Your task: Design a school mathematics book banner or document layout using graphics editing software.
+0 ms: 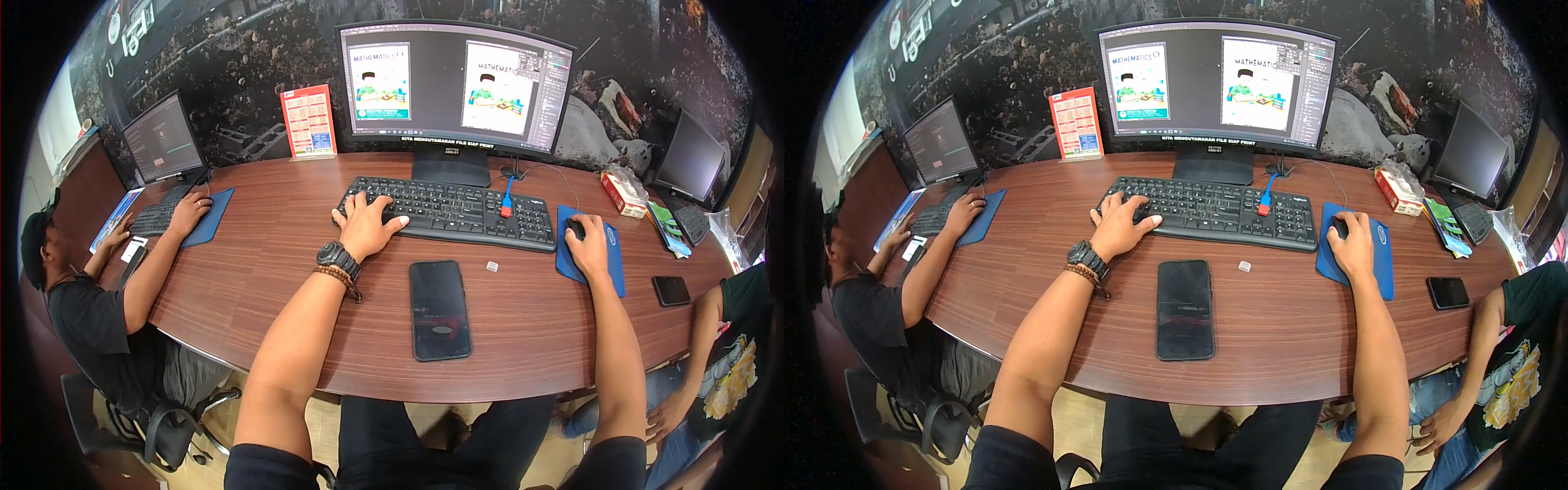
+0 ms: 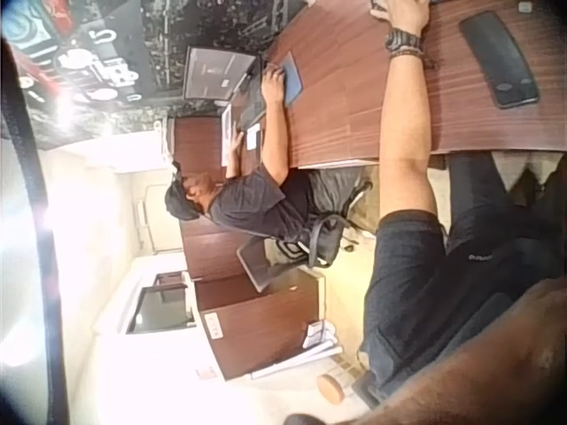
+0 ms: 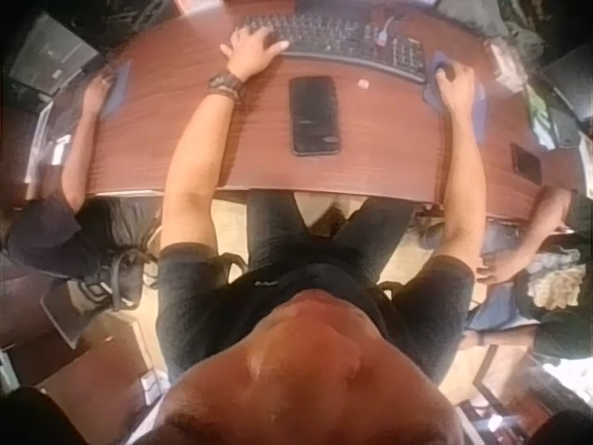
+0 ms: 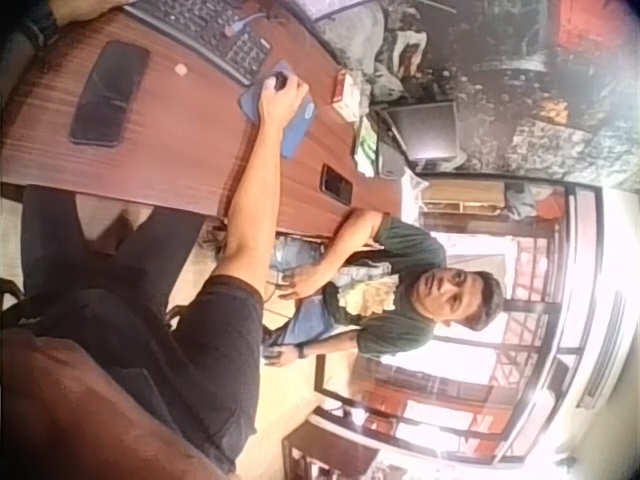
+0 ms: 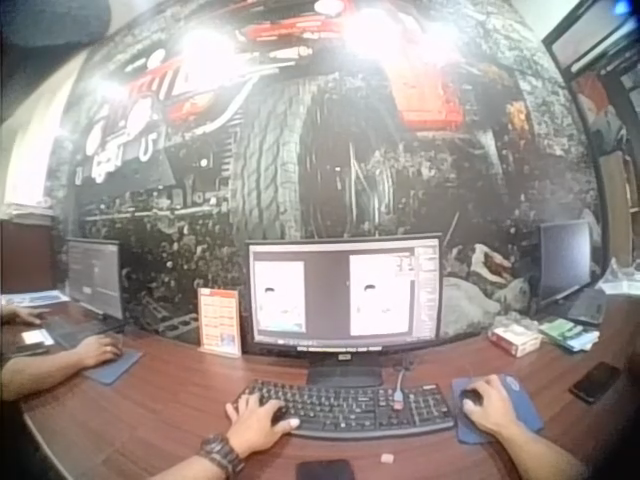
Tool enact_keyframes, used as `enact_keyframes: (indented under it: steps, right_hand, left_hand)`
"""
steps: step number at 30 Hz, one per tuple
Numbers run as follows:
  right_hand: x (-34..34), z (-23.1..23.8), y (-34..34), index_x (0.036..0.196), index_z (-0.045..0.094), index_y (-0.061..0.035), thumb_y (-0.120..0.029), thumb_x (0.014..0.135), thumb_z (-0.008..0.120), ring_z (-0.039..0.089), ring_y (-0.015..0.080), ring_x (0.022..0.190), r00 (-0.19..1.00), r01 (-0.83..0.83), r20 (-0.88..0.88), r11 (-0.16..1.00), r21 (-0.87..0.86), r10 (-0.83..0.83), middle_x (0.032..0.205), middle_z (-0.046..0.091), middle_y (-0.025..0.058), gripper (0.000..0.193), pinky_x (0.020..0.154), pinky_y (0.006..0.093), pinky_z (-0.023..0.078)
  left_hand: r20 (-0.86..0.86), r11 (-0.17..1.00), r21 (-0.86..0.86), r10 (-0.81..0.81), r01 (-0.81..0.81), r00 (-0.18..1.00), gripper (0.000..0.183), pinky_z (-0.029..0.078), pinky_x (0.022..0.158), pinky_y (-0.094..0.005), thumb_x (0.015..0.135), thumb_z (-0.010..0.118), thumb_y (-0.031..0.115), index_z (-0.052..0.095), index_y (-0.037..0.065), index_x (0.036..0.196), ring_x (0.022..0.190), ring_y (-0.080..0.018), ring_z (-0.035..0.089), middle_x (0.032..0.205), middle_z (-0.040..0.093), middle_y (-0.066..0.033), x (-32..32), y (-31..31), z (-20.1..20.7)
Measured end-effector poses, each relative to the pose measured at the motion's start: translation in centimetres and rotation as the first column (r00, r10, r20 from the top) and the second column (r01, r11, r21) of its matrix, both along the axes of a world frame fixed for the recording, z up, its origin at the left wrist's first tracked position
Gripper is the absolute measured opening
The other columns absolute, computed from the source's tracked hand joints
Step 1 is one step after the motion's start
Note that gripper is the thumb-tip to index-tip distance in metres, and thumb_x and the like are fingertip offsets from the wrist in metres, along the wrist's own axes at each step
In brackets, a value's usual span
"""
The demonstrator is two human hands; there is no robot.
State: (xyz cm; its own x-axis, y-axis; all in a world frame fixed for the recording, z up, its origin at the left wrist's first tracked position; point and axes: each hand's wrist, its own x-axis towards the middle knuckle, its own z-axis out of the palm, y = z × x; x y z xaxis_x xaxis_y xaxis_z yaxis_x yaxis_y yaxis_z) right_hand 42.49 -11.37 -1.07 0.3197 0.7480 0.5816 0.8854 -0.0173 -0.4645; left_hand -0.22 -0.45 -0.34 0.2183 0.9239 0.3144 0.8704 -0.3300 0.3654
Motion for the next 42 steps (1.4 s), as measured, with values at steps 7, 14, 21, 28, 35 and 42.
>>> enact_keyframes:
  steps: [7, 14, 21, 28, 35, 42]
  right_hand:
    - [0.1, -0.15, 0.14, 0.11, 0.068, -0.0058, -0.018, 0.082, 0.068, 0.059, 0.0361, 0.109, 1.0, 0.03, 0.001, 0.999, 0.013, -0.03, 0.116, 0.058, 0.0158, 0.031, 0.094, 0.0427, 0.048]
    - [0.24, -0.28, 0.19, 0.109, 0.068, -0.0059, -0.019, 0.081, 0.068, 0.059, 0.0363, 0.109, 1.0, 0.014, 0.005, 0.999, 0.03, -0.014, 0.115, 0.058, 0.0159, 0.03, 0.094, 0.0429, 0.048]
    - [0.48, -0.43, 0.31, 0.109, 0.068, -0.0059, -0.019, 0.081, 0.068, 0.059, 0.0363, 0.108, 1.0, 0.008, 0.009, 0.999, 0.032, -0.008, 0.114, 0.058, 0.0163, 0.03, 0.094, 0.0429, 0.048]
    - [0.23, -0.15, 0.13, 0.11, 0.067, -0.0056, -0.018, 0.081, 0.067, 0.059, 0.0365, 0.107, 1.0, 0.013, 0.017, 0.999, 0.03, -0.014, 0.113, 0.058, 0.0163, 0.031, 0.093, 0.043, 0.048]
    - [0.0, 0.1, -0.02, 0.113, 0.066, -0.0045, -0.018, 0.081, 0.067, 0.059, 0.0367, 0.108, 1.0, 0.024, 0.011, 1.0, 0.014, -0.025, 0.114, 0.058, 0.0169, 0.034, 0.094, 0.0432, 0.048]
    - [0.14, -0.13, 0.18, 0.114, 0.066, -0.0044, -0.018, 0.081, 0.066, 0.059, 0.0369, 0.109, 1.0, 0.018, 0.014, 1.0, 0.026, -0.018, 0.116, 0.058, 0.0165, 0.035, 0.094, 0.0431, 0.048]
  left_hand:
    - [0.006, 1.0, 0.007, -0.001, 0.001, 1.0, 0.061, 0.012, 0.109, -0.0715, 0.087, 0.066, 0.058, 0.061, 0.019, 0.134, 0.143, -0.047, 0.026, 0.148, 0.039, -0.0317, 0.0, -0.03, -0.06]
    - [0.006, 1.0, 0.012, 0.001, -0.002, 1.0, 0.06, 0.012, 0.109, -0.0717, 0.087, 0.067, 0.057, 0.061, 0.019, 0.133, 0.143, -0.0469, 0.027, 0.148, 0.039, -0.0314, -0.04, 0.03, -0.17]
    - [0.002, 1.0, 0.016, 0.002, -0.002, 1.0, 0.06, 0.013, 0.109, -0.0718, 0.087, 0.067, 0.057, 0.061, 0.019, 0.133, 0.143, -0.046, 0.027, 0.148, 0.039, -0.0306, 0.0, 0.04, -0.15]
    - [0.007, 1.0, 0.007, 0.005, -0.005, 1.0, 0.059, 0.013, 0.109, -0.071, 0.087, 0.067, 0.056, 0.062, 0.019, 0.132, 0.143, -0.0466, 0.026, 0.148, 0.039, -0.0312, 0.06, -0.1, -0.03]
    - [0.007, 1.0, -0.007, -0.004, 0.004, 1.0, 0.06, 0.01, 0.109, -0.0725, 0.088, 0.066, 0.057, 0.061, 0.019, 0.134, 0.143, -0.0478, 0.025, 0.149, 0.037, -0.0314, -0.01, -0.14, 0.13]
    - [-0.001, 1.0, -0.003, -0.004, 0.004, 1.0, 0.06, 0.009, 0.109, -0.0745, 0.088, 0.066, 0.057, 0.06, 0.018, 0.134, 0.142, -0.0477, 0.025, 0.149, 0.036, -0.0306, -0.07, 0.13, -0.17]
